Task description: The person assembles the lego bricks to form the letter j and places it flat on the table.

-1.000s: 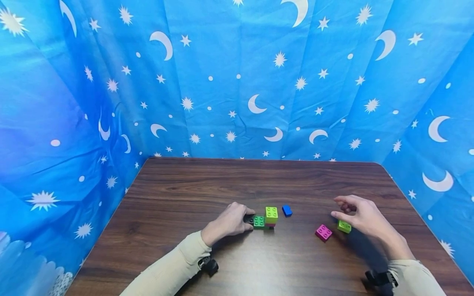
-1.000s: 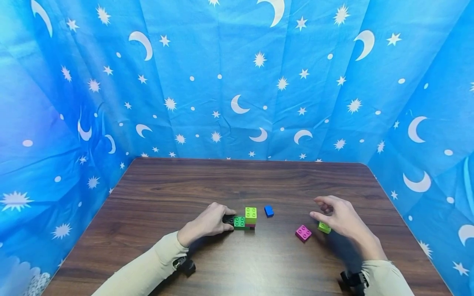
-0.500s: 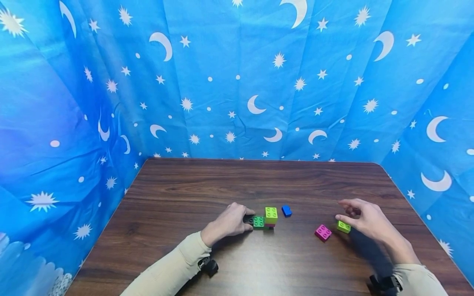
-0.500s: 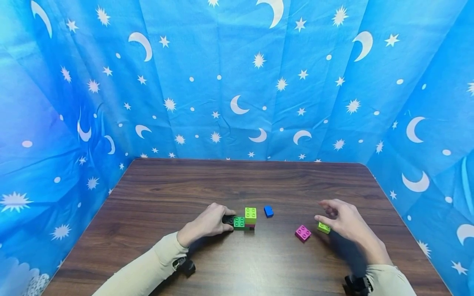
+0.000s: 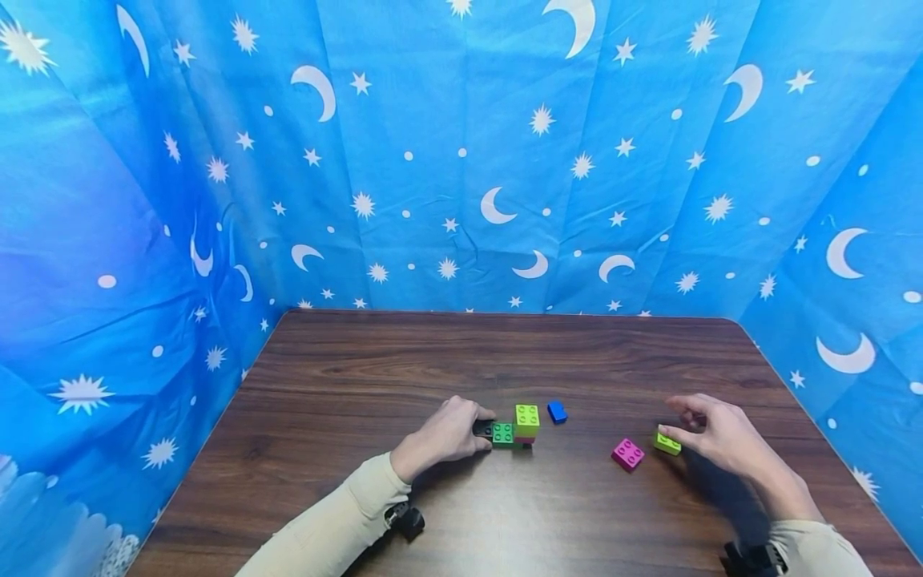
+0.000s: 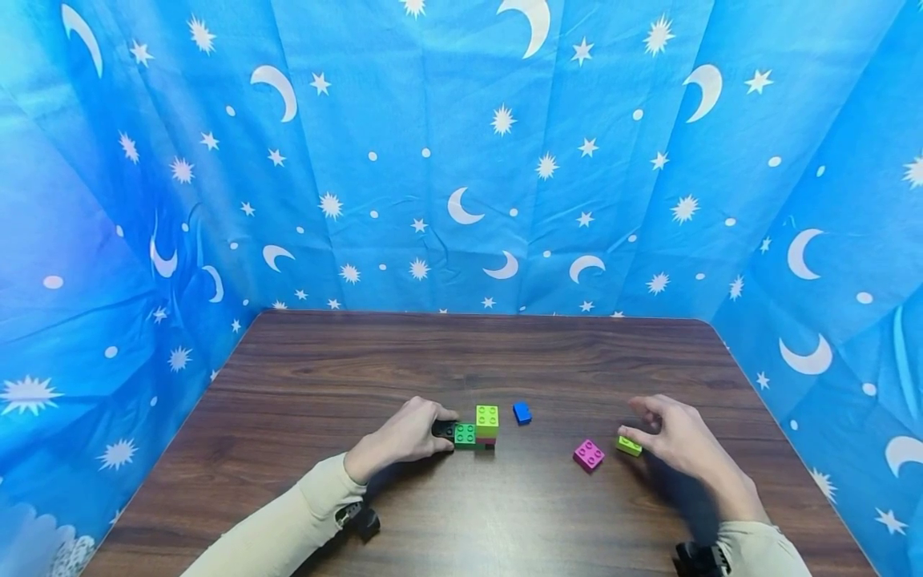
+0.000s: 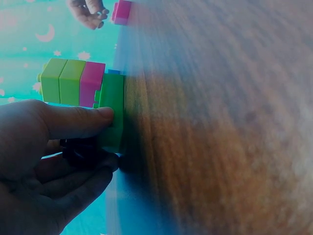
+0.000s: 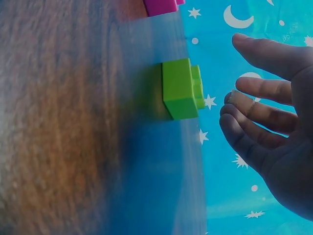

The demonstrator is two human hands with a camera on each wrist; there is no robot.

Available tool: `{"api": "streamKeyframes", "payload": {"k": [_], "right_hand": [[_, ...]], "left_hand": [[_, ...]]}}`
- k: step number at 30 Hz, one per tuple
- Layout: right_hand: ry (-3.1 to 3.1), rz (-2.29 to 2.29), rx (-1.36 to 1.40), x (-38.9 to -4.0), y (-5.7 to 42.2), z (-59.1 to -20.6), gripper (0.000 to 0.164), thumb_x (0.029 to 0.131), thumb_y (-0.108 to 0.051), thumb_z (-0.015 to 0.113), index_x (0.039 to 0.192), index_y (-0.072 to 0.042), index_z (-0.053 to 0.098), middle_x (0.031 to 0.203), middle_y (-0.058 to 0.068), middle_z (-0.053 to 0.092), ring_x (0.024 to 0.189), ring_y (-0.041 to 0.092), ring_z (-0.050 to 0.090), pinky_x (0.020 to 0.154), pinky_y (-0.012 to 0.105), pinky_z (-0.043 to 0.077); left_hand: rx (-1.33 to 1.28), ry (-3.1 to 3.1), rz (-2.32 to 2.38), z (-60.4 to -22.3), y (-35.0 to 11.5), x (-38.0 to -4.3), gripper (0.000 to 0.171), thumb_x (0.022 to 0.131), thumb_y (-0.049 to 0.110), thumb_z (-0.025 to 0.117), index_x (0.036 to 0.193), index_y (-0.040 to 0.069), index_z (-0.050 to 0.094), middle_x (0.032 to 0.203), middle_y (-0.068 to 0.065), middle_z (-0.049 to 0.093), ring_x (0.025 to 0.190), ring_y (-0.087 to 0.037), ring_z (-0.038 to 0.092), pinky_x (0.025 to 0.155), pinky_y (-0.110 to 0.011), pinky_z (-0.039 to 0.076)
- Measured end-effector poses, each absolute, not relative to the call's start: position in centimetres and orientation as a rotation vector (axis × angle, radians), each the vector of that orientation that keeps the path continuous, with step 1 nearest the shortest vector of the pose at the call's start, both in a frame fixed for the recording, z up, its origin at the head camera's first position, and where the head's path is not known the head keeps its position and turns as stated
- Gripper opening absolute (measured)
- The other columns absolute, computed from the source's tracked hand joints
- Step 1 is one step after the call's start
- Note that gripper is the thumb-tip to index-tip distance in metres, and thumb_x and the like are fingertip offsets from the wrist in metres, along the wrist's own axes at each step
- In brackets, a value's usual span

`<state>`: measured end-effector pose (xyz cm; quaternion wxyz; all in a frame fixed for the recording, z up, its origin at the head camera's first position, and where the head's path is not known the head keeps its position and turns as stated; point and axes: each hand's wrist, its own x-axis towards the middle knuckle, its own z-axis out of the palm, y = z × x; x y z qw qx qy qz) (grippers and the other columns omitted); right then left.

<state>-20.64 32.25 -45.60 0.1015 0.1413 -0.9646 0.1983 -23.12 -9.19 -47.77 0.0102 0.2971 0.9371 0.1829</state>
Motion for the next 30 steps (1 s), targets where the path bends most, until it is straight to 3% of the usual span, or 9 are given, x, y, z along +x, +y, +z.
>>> {"api": "streamKeyframes", "payload": {"k": [14, 25, 30], "right_hand": [[-2.912, 0.631, 0.451, -20.6, 32.5, -47.0, 0.043, 0.076, -0.036, 0.082, 0.105, -0.006, 0.071, 0.083, -0.004, 0.06, 0.074, 0.005, 0.055, 0.064, 0.027, 0.047], [-2.991, 0.646, 0.465, -20.6, 32.6, -47.3, 0.044, 0.076, -0.032, 0.082, 0.108, -0.004, 0.07, 0.086, -0.002, 0.062, 0.075, 0.009, 0.054, 0.061, 0.026, 0.045], [-2.997, 0.621, 0.466, -20.6, 32.5, -47.5, 0.036, 0.077, -0.027, 0.082, 0.104, -0.007, 0.071, 0.083, -0.004, 0.059, 0.073, 0.008, 0.051, 0.061, 0.026, 0.043]], "left_hand": [[0.928, 2.923, 0.581, -47.9, -9.2, -23.1, 0.044, 0.078, 0.027, 0.081, 0.118, 0.013, 0.072, 0.108, -0.002, 0.074, 0.088, -0.006, 0.064, 0.077, -0.024, 0.052], [0.919, 2.919, 0.583, -48.0, -9.2, -23.2, 0.044, 0.079, 0.028, 0.081, 0.119, 0.013, 0.071, 0.109, -0.002, 0.073, 0.089, -0.006, 0.064, 0.076, -0.024, 0.052], [0.921, 2.912, 0.602, -47.9, -9.2, -23.2, 0.043, 0.079, 0.027, 0.081, 0.118, 0.012, 0.072, 0.108, -0.002, 0.074, 0.087, -0.006, 0.065, 0.075, -0.023, 0.052]]}}
